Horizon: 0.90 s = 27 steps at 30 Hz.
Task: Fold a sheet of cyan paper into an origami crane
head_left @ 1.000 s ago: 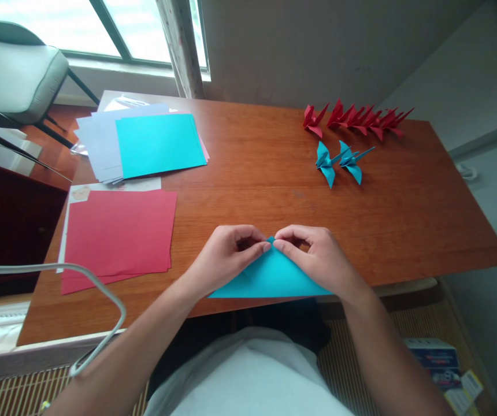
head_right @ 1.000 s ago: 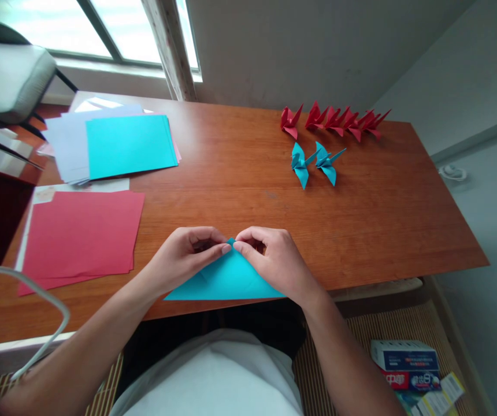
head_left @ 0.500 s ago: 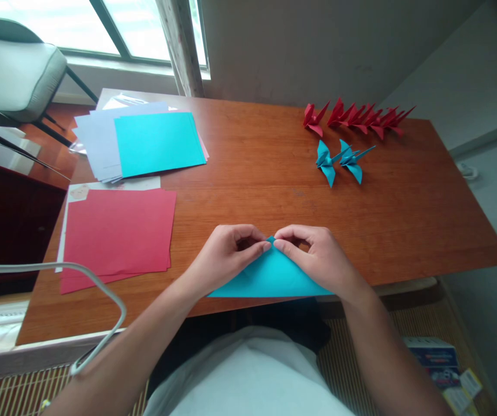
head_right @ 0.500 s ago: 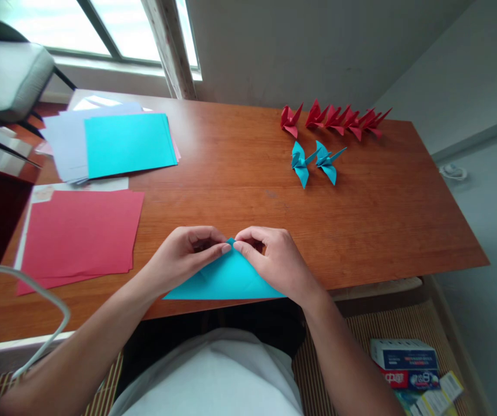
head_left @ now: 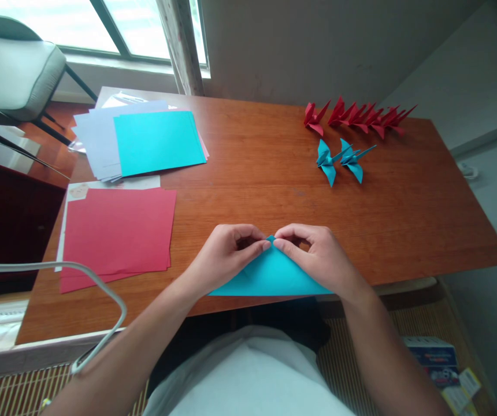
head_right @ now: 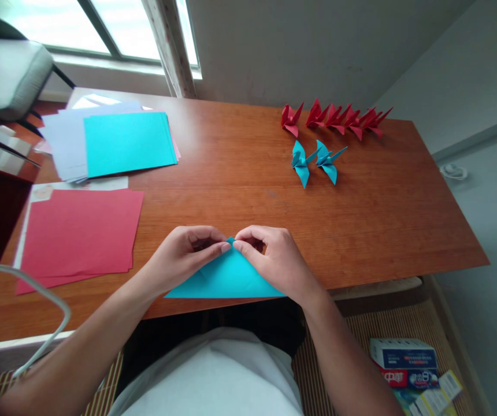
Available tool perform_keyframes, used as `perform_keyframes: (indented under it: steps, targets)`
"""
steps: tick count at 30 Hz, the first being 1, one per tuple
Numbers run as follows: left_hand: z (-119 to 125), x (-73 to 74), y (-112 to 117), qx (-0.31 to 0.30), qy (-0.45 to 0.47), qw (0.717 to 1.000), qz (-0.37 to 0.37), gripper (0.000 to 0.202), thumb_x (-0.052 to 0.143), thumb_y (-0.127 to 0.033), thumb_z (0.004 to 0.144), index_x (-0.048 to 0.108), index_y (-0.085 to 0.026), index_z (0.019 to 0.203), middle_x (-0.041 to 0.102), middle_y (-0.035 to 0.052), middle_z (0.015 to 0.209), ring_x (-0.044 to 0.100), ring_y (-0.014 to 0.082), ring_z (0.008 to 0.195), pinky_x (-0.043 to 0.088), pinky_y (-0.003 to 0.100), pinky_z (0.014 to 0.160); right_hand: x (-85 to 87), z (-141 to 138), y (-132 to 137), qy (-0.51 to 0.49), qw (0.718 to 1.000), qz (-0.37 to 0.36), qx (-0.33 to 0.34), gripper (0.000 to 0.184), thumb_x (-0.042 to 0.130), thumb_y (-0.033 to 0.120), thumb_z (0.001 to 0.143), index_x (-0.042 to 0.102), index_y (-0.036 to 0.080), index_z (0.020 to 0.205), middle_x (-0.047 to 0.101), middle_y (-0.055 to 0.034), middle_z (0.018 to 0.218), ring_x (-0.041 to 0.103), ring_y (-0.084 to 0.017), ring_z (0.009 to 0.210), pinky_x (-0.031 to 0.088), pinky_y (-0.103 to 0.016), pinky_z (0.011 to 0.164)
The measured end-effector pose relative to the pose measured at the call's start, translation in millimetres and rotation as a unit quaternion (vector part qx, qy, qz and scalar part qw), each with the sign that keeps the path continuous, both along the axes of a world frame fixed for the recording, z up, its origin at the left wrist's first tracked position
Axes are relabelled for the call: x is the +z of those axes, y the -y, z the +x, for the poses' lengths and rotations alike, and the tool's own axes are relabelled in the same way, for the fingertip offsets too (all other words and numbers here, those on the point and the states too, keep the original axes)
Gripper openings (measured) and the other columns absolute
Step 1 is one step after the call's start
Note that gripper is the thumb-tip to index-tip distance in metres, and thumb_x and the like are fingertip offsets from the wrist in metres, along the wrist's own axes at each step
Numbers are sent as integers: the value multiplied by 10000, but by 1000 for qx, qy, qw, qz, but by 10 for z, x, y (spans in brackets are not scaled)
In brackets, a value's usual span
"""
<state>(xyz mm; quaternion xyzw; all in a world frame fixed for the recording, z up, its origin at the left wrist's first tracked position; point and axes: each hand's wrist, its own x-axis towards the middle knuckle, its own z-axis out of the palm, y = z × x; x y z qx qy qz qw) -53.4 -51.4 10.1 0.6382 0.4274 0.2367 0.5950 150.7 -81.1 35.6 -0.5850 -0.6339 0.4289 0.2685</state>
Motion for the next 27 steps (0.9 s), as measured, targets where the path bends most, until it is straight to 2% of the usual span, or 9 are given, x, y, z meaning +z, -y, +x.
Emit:
perform_keyframes:
  steps: [18,23,27]
  targets:
    - [4,-3,5,1,-6,1000,16,256,641,-370,913,729,-139,846,642,1,708,518,112,650,398,210,578,-11,1,-3,14,1000,12,4,148,644,326,924,730,219,868,755,-8,842,681,-175,782,502,-264,671]
    - [4,7,0,6,-41,997,71,227,629,-335,913,723,-149,824,610,-19,657,468,94,596,358,206,556,-41,3,-30,34,998,37,23,150,634,318,937,722,223,862,743,1,819,654,-160,736,468,-257,636]
    - [2,20,-64,10,-130,980,151,187,613,-293,906,722,-173,814,616,-22,643,472,93,564,324,218,551,-116,10,-136,50,995,65,57,150,617,299,951,723,223,878,739,6,823,637,-148,712,459,-262,660]
